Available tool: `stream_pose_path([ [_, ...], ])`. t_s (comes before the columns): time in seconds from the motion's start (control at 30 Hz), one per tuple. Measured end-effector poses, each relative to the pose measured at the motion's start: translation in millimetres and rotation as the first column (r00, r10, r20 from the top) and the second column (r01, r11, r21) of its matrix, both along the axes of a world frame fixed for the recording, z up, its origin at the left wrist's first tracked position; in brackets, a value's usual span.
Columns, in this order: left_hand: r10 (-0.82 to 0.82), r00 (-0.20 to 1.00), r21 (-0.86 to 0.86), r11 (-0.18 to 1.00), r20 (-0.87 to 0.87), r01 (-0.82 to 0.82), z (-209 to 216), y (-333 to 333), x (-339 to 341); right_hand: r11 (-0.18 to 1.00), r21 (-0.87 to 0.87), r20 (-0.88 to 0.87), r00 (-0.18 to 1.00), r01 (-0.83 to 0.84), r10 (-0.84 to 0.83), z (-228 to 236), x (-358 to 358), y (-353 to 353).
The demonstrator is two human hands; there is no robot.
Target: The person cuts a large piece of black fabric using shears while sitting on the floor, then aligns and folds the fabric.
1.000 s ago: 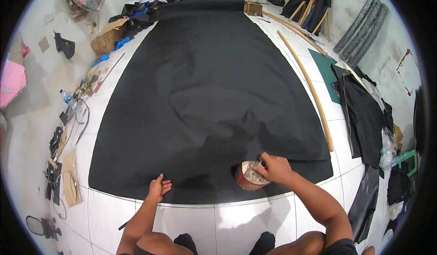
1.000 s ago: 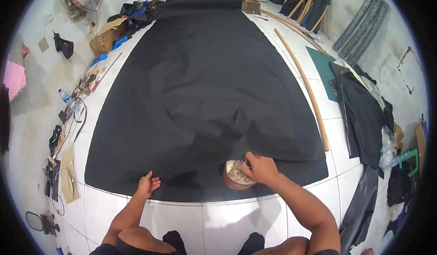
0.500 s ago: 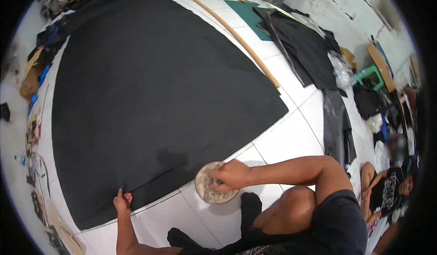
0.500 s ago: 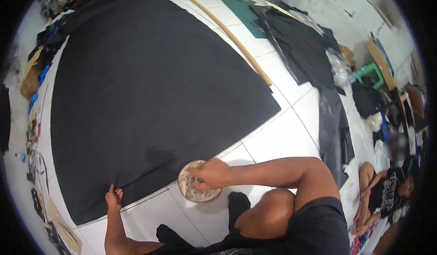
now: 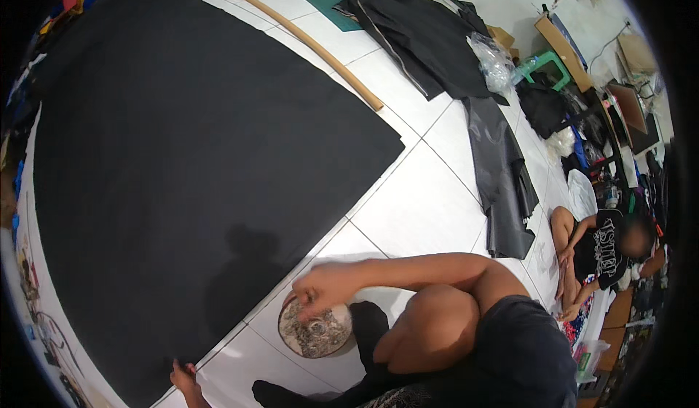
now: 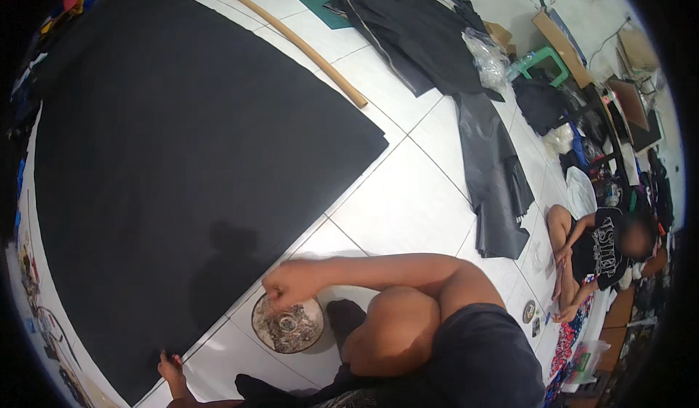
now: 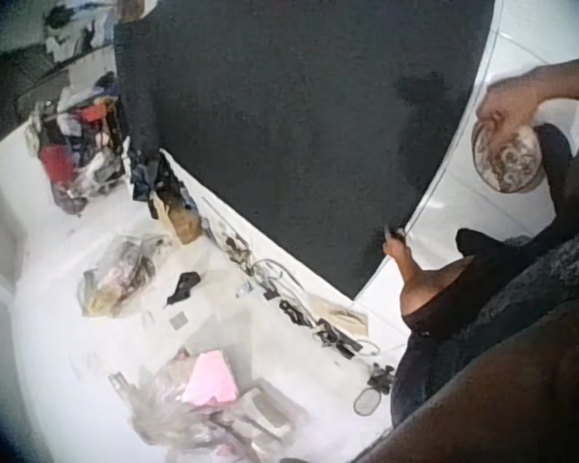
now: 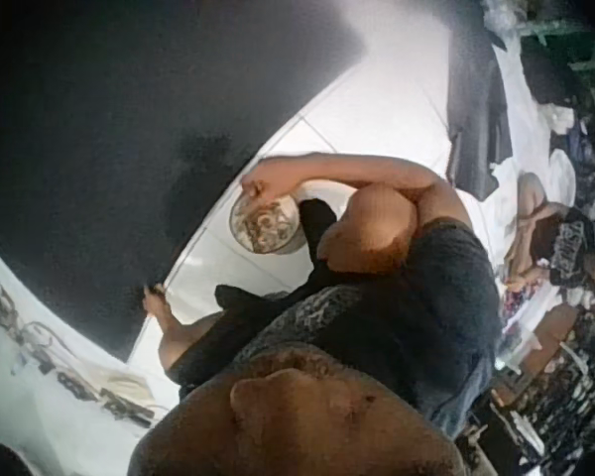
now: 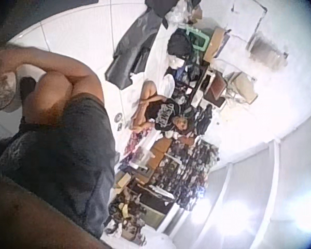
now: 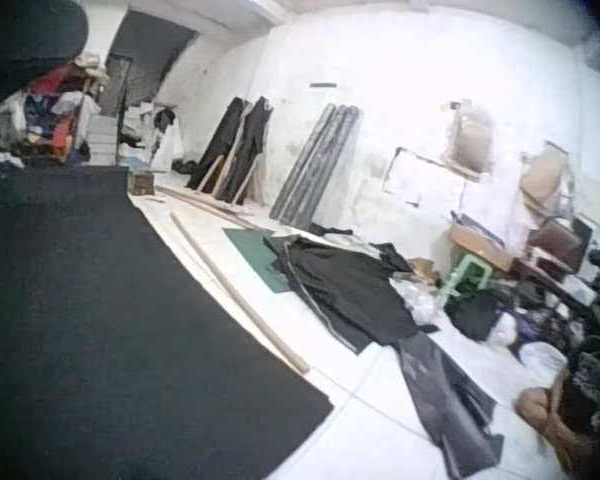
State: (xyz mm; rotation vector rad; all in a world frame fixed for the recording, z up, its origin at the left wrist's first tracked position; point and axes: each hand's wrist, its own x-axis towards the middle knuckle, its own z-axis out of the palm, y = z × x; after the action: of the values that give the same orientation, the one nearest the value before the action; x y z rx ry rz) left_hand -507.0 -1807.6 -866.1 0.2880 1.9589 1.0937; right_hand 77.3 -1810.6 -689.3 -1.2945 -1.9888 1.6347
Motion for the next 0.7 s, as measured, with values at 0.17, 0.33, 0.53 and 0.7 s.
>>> stream_pose_path([
  [0.17, -0.079, 0.996, 0.082, 0.994, 0.048, 0.075, -37.9, -14.1, -56.9, 0.777, 0.091, -0.062, 0.782, 0.623, -0.62, -62.4, 64.0, 18.2],
  [0.33, -0.133, 0.99, 0.02, 0.991, 0.048, 0.133, -8.0, -16.6, -51.2, 0.466, 0.333, 0.201, 0.421, 0.82, -0.885, -119.0, 174.6, 32.4],
  [0.53, -0.603, 0.727, -0.007, 0.771, -0.33, 0.636, -4.5, -26.6, -64.0, 0.186, 0.667, 0.407, -0.143, 0.722, -0.902, -145.8, 340.7, 23.3],
  [0.7, -0.719, 0.548, -0.265, 0.679, -0.428, 0.684, 14.8, -23.9, -44.5, 0.166, 0.604, 0.382, -0.1, 0.78, -0.919, -150.8, 367.7, 32.4],
])
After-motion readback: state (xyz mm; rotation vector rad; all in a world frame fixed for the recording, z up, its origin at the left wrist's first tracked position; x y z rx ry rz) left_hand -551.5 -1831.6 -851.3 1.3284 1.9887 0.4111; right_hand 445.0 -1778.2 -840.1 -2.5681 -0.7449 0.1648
